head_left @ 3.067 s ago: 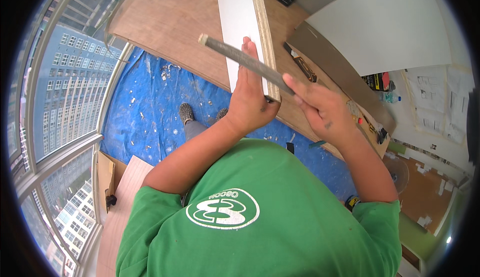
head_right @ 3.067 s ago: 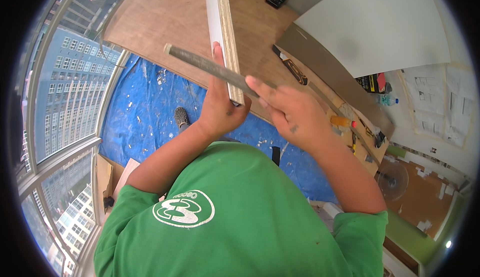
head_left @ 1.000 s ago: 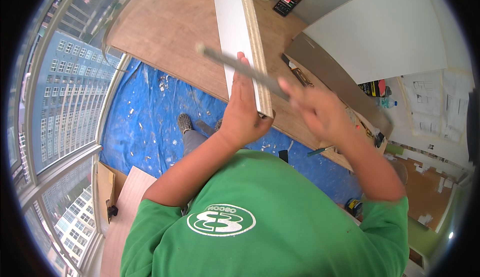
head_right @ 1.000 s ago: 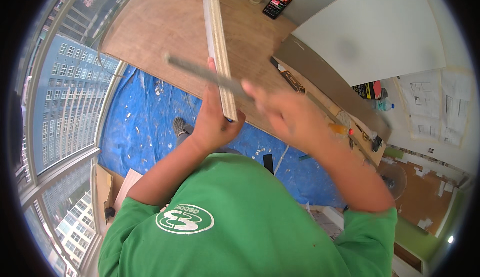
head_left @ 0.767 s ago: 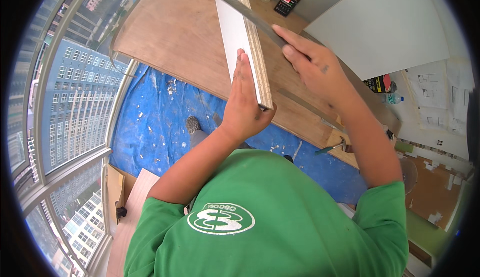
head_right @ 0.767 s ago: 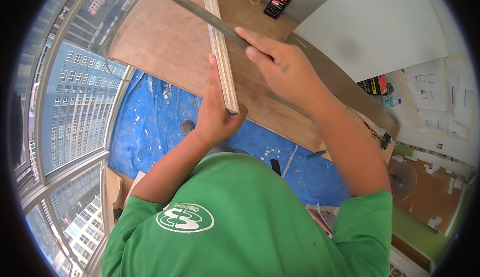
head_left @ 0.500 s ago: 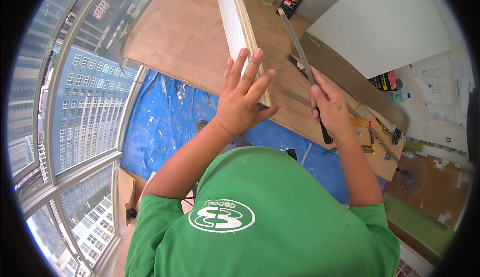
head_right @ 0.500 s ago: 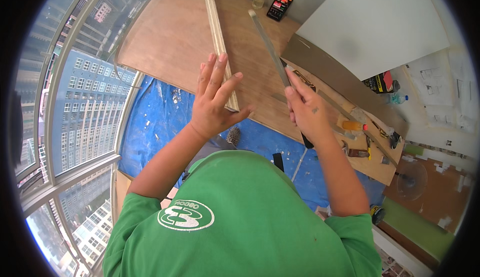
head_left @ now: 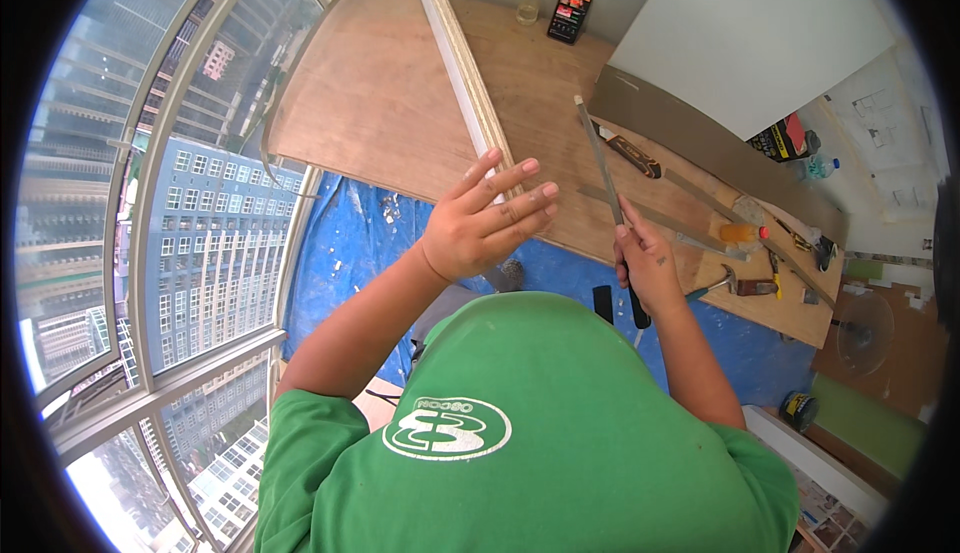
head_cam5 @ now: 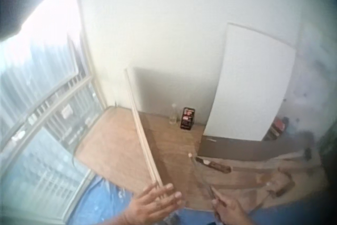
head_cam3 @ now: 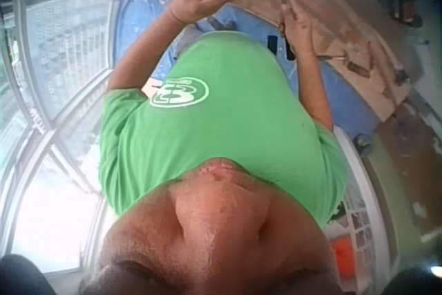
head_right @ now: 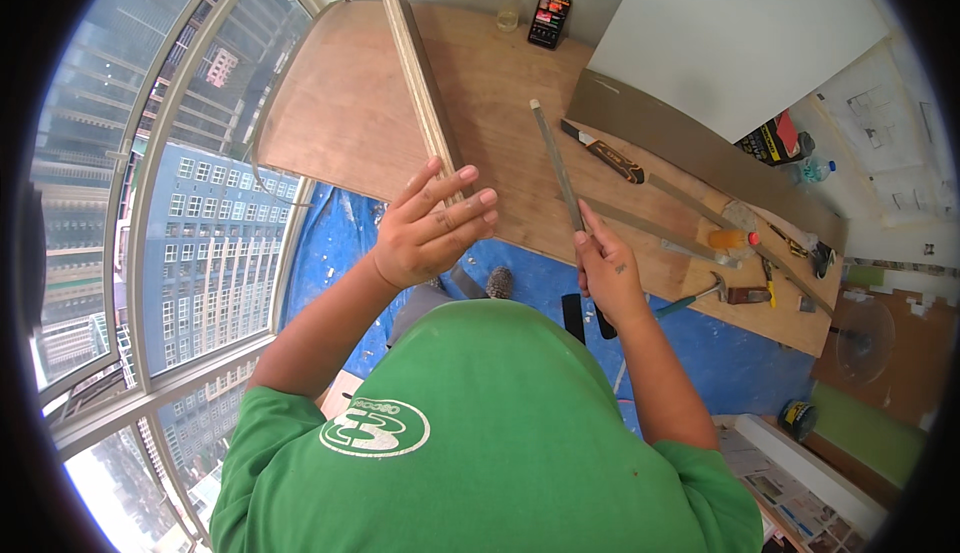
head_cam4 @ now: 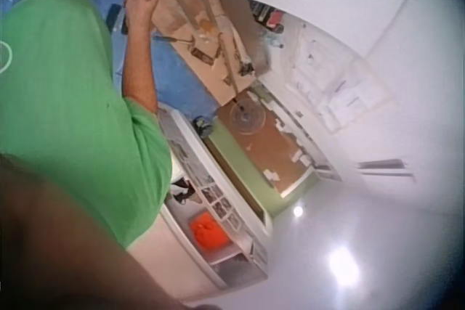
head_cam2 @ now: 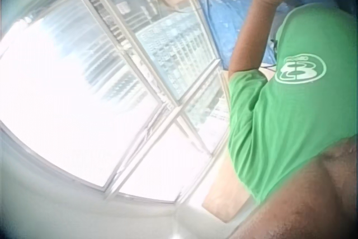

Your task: The person cuts a white laminated board using a utility knife and a metal ruler, then files the edges with a hand file and taps the board with a hammer. The person flips the board and repeats cutting and filing on the opposite side.

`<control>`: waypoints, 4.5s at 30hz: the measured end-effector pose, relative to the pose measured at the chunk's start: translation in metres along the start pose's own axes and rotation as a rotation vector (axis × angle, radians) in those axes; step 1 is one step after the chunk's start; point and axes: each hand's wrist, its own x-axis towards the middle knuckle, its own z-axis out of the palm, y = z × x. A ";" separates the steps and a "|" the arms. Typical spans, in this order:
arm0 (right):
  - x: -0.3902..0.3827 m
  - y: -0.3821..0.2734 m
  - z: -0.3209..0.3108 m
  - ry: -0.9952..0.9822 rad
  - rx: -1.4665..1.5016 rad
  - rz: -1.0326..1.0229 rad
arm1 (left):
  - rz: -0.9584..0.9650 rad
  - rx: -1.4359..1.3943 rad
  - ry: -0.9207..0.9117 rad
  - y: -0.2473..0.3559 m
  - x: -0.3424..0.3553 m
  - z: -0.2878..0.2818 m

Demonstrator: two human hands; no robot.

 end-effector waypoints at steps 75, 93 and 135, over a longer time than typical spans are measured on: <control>0.005 0.033 0.003 0.015 0.157 -0.040 | -0.061 -0.129 -0.195 -0.047 0.019 0.000; 0.009 0.030 -0.002 0.072 0.257 -0.118 | -0.016 -0.081 -0.294 -0.052 0.015 -0.001; 0.028 -0.184 0.217 0.589 -0.761 0.046 | -1.048 -0.859 0.292 -0.514 0.158 0.110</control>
